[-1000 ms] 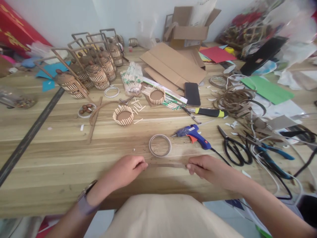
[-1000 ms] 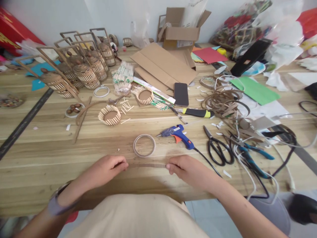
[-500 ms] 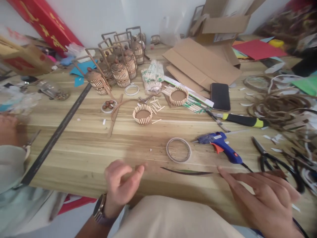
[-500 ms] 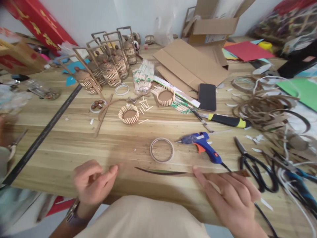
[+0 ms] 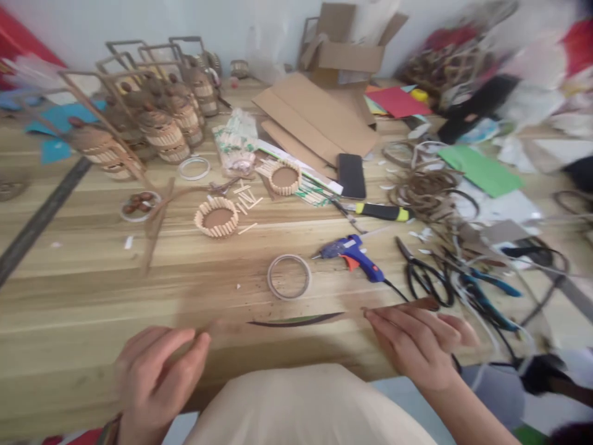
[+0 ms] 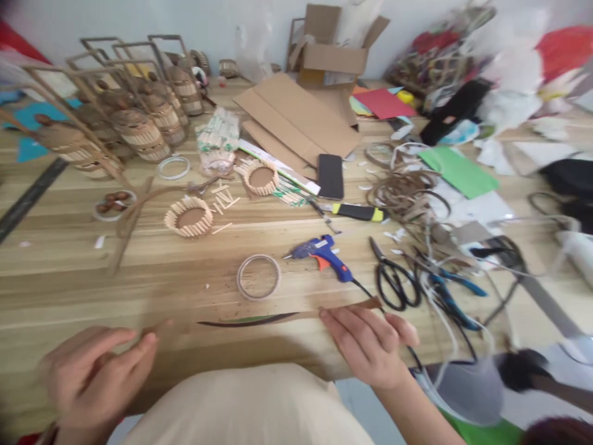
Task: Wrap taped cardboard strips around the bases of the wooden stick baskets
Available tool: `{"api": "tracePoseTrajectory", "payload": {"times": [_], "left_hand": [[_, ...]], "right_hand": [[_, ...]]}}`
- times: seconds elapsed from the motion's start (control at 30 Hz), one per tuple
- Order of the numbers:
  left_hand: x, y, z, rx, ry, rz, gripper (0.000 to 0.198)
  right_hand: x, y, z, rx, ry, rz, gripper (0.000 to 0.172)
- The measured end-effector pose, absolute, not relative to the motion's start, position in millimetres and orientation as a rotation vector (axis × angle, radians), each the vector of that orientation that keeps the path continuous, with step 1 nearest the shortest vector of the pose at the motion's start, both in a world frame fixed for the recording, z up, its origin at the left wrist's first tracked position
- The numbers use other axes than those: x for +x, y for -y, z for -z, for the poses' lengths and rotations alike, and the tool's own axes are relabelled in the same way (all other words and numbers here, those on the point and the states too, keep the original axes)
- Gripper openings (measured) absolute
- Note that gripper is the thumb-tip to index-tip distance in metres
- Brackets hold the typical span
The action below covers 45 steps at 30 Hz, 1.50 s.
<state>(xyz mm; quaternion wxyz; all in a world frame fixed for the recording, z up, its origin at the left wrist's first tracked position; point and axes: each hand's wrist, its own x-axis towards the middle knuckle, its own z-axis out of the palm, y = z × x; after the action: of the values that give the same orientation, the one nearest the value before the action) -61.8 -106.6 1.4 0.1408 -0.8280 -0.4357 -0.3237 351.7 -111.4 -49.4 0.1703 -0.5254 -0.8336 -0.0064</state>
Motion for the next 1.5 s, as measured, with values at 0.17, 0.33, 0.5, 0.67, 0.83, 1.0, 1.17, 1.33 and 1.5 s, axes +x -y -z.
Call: {"api": "tracePoseTrajectory", "payload": {"times": [0.17,0.33,0.5,0.67,0.83,1.0,1.17,1.33,1.5], "left_hand": [[-66.2,100.6,14.4,-2.292,1.100,0.920,0.024],[-56.1,96.9,11.0,-2.355,1.204,0.857,0.023],[-54.6,92.0,8.4,-2.463,1.295,0.861,0.023],[-55.9,90.2,10.2,-2.513,1.380,0.867,0.019],[-56.9,86.9,13.9,-2.635,1.708,1.012,0.017],[-57.9,85.7,23.4,-2.594,2.247,0.805,0.025],[-54.5,82.1,30.2,-2.618,2.352,0.674,0.020],[-52.0,79.5,32.5,-2.714,2.133,0.579,0.021],[-49.5,81.5,33.4,-2.619,1.817,0.570,0.027]], "right_hand": [[324.1,104.6,27.3,-1.193,2.147,0.622,0.030],[323.6,104.6,31.9,-1.271,2.161,0.524,0.022],[325.8,105.2,39.8,-1.272,2.201,0.470,0.023],[323.9,98.3,36.8,-1.277,2.228,0.398,0.020],[321.7,87.0,27.6,-1.278,2.330,0.139,0.021],[317.5,82.7,28.1,-1.389,2.386,-0.060,0.023],[312.8,80.3,30.7,-1.483,2.426,-0.219,0.025],[311.9,76.7,30.8,-1.530,2.446,-0.184,0.027],[312.2,74.8,29.8,-1.547,2.469,-0.156,0.025]]}}
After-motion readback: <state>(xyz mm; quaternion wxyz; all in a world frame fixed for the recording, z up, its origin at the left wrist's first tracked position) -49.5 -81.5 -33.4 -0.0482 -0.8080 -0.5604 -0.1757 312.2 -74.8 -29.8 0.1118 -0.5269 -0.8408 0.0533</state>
